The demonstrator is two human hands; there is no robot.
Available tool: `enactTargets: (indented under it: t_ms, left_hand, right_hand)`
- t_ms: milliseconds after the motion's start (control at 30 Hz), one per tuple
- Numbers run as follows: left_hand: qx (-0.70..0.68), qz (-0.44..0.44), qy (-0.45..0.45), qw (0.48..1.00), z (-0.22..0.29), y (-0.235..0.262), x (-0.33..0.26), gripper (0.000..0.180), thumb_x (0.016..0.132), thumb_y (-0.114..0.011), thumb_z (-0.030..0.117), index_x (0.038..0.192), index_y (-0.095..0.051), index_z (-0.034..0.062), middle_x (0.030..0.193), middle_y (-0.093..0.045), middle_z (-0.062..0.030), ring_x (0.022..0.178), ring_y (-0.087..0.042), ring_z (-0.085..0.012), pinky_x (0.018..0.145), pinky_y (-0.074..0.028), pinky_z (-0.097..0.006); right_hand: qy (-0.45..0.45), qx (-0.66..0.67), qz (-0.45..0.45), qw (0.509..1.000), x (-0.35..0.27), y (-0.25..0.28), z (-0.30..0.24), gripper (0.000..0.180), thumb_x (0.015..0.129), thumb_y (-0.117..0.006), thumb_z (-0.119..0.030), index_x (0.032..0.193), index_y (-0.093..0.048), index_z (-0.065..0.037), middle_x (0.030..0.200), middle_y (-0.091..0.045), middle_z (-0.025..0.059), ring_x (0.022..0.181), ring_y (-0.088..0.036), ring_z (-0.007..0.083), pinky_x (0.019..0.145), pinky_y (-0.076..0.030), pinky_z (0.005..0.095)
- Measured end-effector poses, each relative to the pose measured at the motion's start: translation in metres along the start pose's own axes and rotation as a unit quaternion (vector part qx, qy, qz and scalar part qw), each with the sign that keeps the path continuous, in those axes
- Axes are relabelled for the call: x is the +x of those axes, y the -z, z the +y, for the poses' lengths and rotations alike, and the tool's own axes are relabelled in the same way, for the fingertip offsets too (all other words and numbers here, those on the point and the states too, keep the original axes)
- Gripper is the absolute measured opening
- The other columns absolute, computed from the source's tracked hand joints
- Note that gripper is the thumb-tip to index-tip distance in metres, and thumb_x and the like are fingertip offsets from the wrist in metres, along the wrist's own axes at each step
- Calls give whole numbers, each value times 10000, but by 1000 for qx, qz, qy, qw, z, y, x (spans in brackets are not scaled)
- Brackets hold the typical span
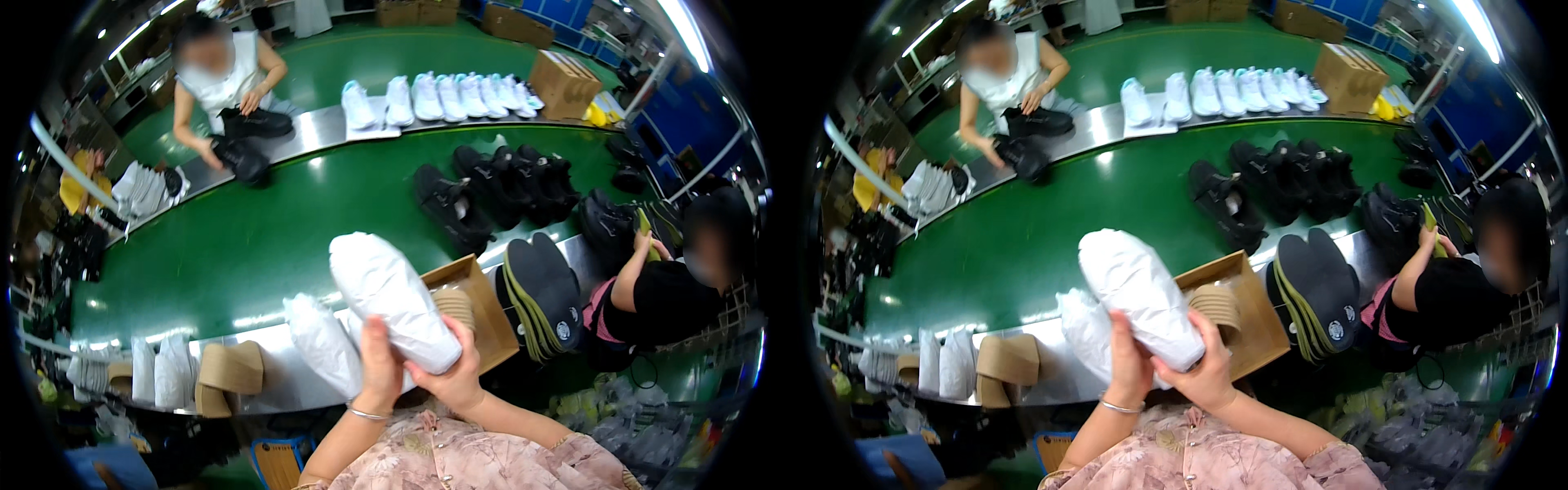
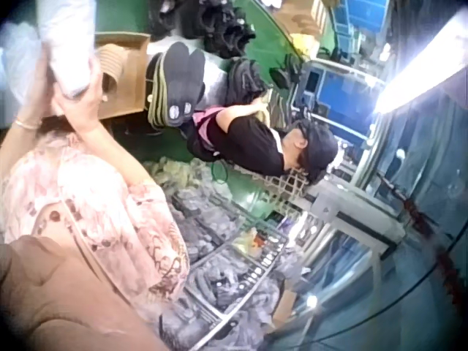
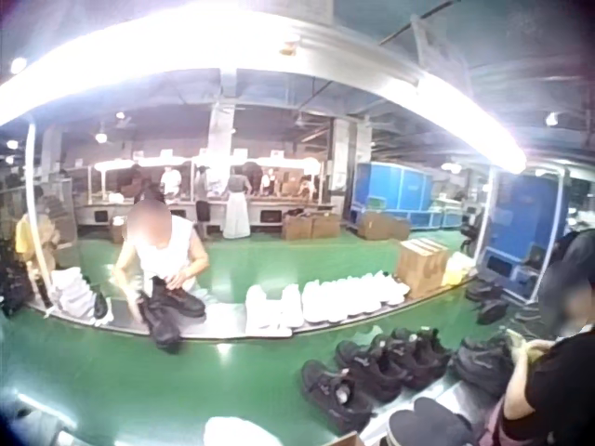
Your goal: The person wraps brown shoe inserts in sheets of white paper by hand and kemudian pushes the wrapped inserts into the openings of black shoes on a conveyor belt.
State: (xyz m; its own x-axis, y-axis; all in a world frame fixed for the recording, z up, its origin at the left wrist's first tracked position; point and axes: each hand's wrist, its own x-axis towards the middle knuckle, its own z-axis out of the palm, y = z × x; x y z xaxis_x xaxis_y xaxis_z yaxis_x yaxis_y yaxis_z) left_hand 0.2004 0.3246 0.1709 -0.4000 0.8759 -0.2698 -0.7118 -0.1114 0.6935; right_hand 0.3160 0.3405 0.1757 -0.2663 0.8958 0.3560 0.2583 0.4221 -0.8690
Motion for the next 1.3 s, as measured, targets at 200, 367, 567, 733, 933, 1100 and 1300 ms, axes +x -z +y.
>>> enactTargets:
  t_ms: [200,367,567,733,933,1100,1300]
  left_hand:
    - [-74,-68,40,994,21,-54,46,857,755,-506,686,1261,-378,6,1112,-549,-196,1011,-564,-302,823,-503,-410]
    - [16,-52,7,999,-11,-88,88,754,765,-540,616,1200,-435,9,1055,-574,-164,927,-594,-260,792,-507,-372]
    - [78,9,-61,995,-81,-144,152,571,812,-609,470,1027,-522,-51,946,-583,-101,821,-575,-172,746,-477,-295]
    - [102,17,8,995,-158,-188,200,490,837,-633,384,989,-526,-69,920,-593,-95,804,-561,-149,725,-469,-285]
    - [437,-41,-81,895,-219,-182,292,630,867,-544,443,1129,-463,-124,1016,-579,-252,973,-552,-339,865,-417,-356]
    - [643,-111,-315,689,-216,-203,353,637,768,-648,176,1262,-343,-86,1214,-465,-271,1116,-451,-422,954,-369,-426]
    - [723,-122,-309,605,-231,-195,402,429,763,-640,171,1138,-499,16,1084,-551,-239,995,-524,-412,842,-431,-435]
  right_hand:
    - [-99,175,-13,979,32,19,-11,708,645,-799,-176,1205,-407,8,1055,-551,131,988,-547,189,850,-447,317]
    - [-144,192,-29,970,71,62,17,675,661,-783,-186,1170,-380,1,1061,-528,144,982,-540,189,836,-451,308]
    - [-215,215,54,951,130,105,69,706,686,-765,-74,1217,-306,5,1116,-465,148,1024,-500,184,859,-445,300]
    - [-272,285,174,902,164,143,139,522,667,-739,24,1054,-390,4,981,-546,120,859,-562,161,748,-490,289]
    - [-233,-6,124,965,198,225,232,511,641,-742,-127,1006,-416,21,898,-609,183,814,-611,237,729,-482,328]
    - [-173,-219,-10,960,245,230,255,446,641,-674,-108,955,-391,31,899,-577,267,849,-593,401,735,-474,428]
    - [-73,-372,-104,919,296,168,298,408,621,-660,-25,946,-416,7,886,-553,226,811,-580,381,703,-494,449]
